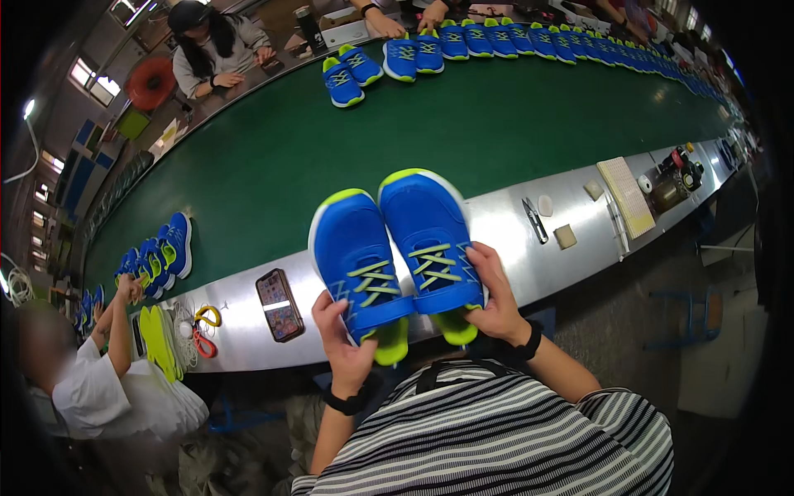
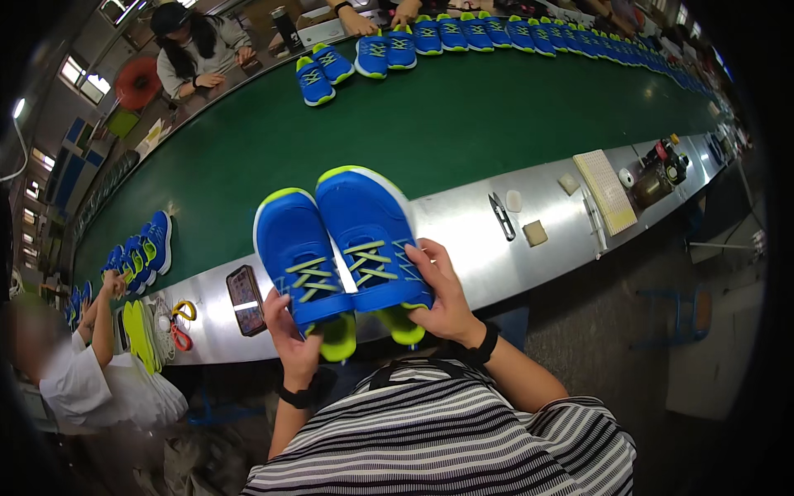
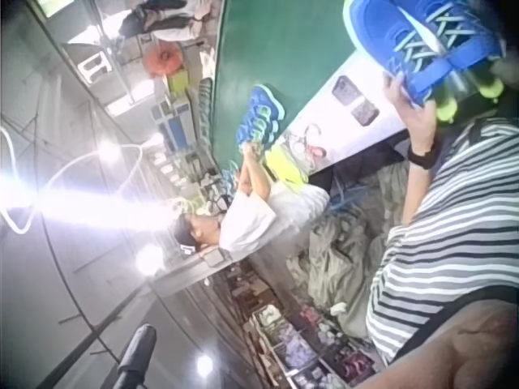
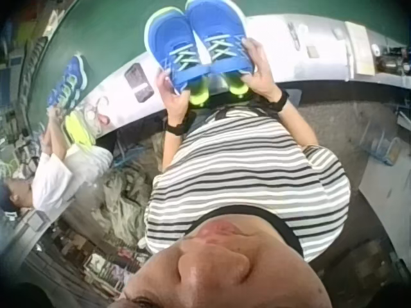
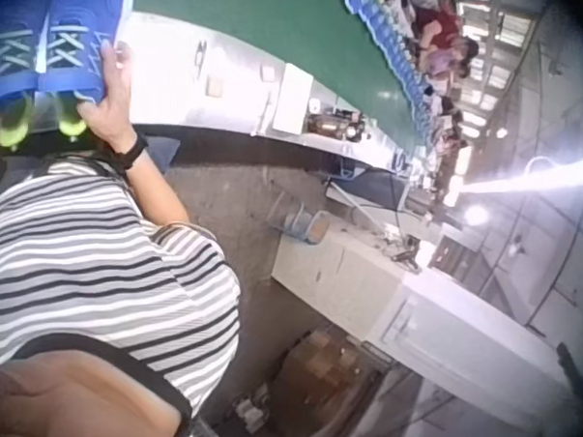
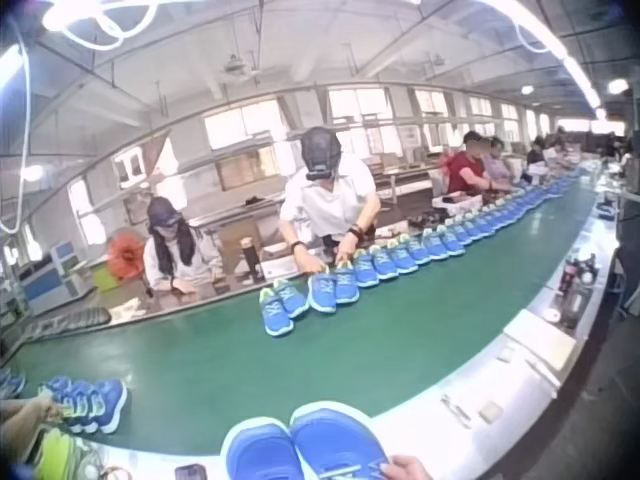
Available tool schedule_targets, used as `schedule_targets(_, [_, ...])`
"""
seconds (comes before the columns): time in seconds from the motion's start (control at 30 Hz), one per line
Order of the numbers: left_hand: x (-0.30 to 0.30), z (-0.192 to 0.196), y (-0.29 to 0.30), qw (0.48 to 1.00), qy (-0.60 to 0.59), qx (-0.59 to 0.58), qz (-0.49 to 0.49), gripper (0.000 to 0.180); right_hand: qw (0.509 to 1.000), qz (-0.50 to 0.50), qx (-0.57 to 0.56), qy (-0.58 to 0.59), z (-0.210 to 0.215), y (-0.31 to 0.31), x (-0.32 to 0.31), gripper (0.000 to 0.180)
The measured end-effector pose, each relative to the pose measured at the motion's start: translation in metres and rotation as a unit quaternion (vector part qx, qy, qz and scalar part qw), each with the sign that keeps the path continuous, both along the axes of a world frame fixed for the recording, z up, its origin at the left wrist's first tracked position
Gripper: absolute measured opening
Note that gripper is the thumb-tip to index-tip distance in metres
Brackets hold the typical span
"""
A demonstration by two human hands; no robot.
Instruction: Lacing and inspecting blue athletic shoes on a factory assembly line.
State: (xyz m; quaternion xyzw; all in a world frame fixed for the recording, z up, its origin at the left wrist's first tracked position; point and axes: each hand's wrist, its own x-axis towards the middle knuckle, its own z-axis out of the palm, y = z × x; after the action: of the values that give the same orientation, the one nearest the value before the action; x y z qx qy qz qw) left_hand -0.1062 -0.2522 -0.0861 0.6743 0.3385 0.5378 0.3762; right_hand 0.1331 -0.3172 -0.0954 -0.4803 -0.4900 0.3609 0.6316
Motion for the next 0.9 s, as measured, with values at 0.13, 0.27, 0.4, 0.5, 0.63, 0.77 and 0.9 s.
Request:
schedule_targets(0.13, [0.001,0.014,-0.005,0.969,0.191,0.117,0.105,0.062,0.925,-0.142,0.077,-0.343,0.016,-0.002,0.010,0.074])
schedule_targets(0.27, [0.007,0.026,-0.007,0.976,0.172,0.076,0.108,0.060,0.923,-0.151,0.075,-0.346,0.020,0.002,0.006,0.076])
schedule_targets(0.4, [0.008,0.031,0.001,0.978,-0.067,-0.193,-0.036,0.072,0.999,-0.007,-0.015,-0.044,0.035,0.010,0.002,0.084])
schedule_targets(0.5, [0.024,0.060,0.010,0.909,-0.184,-0.371,-0.046,0.077,0.975,0.041,-0.106,0.193,0.056,0.028,-0.014,0.077])
schedule_targets(0.63, [0.021,0.060,0.023,0.896,-0.181,-0.404,-0.043,0.072,0.959,0.054,-0.164,0.225,0.061,0.044,-0.013,0.075])
schedule_targets(0.77, [0.019,0.051,0.021,0.894,-0.178,-0.408,-0.044,0.070,0.954,0.052,-0.200,0.218,0.047,0.043,-0.013,0.077])
schedule_targets(0.9, [0.007,0.007,0.015,0.932,0.008,-0.357,-0.057,0.065,0.973,-0.001,-0.221,-0.069,-0.016,0.036,0.000,0.067])
